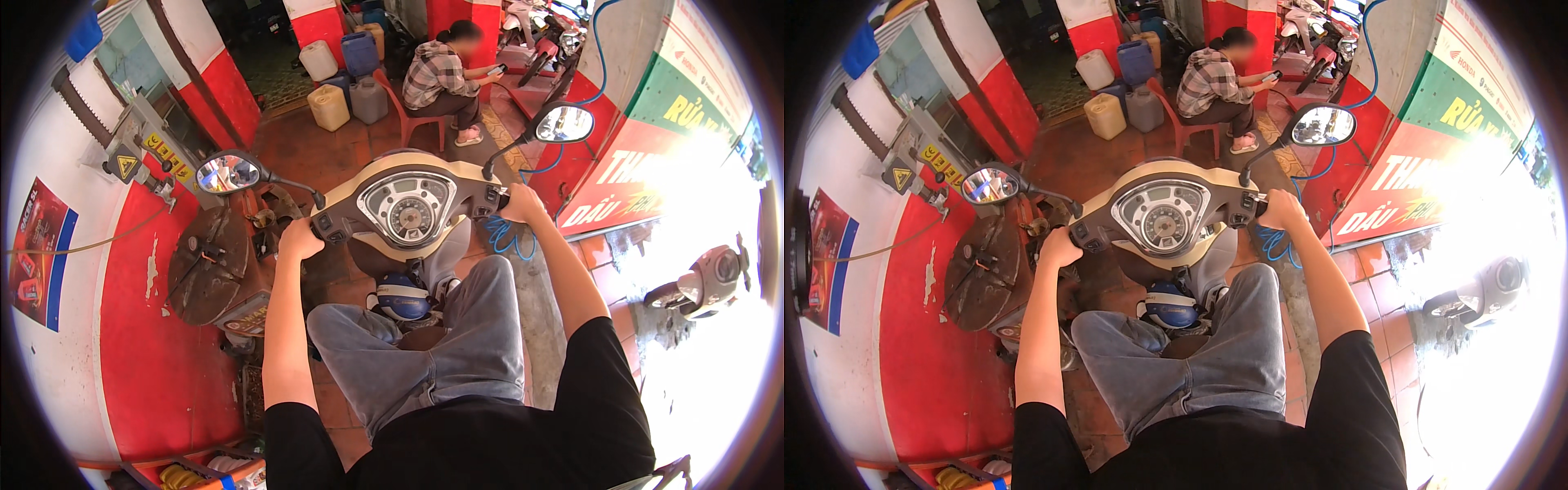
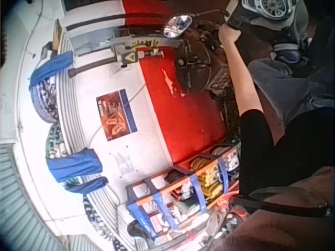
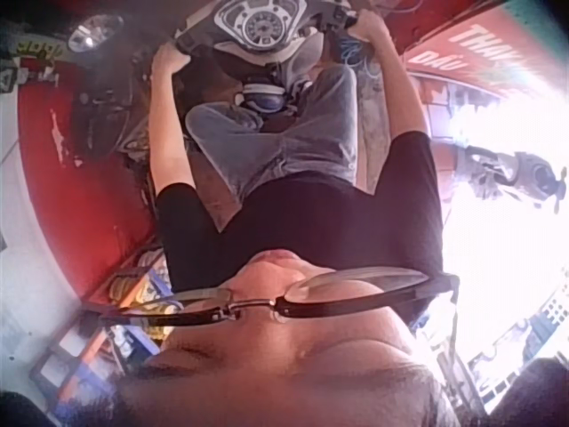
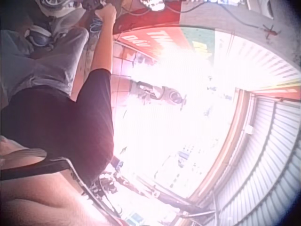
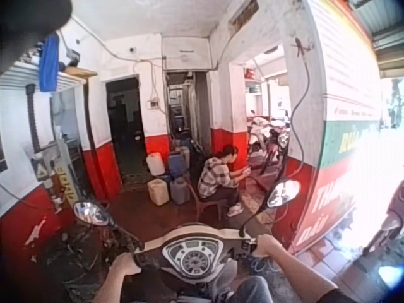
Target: The person removes a side mirror from a scooter using a wrench, holds the mirror and the tool, and then reattaches the mirror by hand and tightens it with the wrench.
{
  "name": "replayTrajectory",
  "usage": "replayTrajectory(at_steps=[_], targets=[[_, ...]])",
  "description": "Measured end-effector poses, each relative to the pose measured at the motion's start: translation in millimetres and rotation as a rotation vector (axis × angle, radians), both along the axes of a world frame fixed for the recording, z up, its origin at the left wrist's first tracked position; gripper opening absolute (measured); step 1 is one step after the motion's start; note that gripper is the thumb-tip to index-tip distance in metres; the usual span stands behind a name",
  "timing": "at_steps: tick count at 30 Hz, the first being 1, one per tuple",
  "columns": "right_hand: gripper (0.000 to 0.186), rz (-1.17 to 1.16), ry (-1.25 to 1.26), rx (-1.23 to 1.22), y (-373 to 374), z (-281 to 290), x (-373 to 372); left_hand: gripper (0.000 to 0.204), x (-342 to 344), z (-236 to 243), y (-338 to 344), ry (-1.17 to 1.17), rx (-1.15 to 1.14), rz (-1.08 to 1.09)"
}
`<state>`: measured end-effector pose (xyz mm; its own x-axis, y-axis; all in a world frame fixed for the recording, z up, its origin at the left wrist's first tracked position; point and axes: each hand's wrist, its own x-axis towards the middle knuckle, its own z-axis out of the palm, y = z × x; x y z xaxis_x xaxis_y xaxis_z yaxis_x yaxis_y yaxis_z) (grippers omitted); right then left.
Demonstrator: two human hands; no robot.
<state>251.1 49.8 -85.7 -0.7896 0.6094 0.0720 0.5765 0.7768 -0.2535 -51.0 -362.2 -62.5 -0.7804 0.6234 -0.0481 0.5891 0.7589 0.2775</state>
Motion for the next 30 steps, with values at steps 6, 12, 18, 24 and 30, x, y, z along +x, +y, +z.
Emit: replayTrajectory(at_steps=[6, 12, 18, 24, 30], targets=[[0.036, 0.000, 0.001, 0.017, -2, 3, 1, 0.039, 8, 6, 0, 0.000, 0.070, 0.010], [0.037, 0.008, 0.016, 0.011, 2, 0, 2, 0.042, 3, 1, 2, 0.036, 0.070, -0.008], [0.037, -0.011, 0.005, -0.007, -6, 9, 1, 0.041, 1, -5, -1, 0.112, 0.156, -0.043], [0.038, -0.031, -0.018, -0.030, -5, 7, 2, 0.049, 8, 2, 0, 0.037, 0.008, 0.012], [0.037, -0.001, 0.015, -0.003, -2, 4, -1, 0.071, 7, -12, -14, 0.355, 0.354, -0.199]])
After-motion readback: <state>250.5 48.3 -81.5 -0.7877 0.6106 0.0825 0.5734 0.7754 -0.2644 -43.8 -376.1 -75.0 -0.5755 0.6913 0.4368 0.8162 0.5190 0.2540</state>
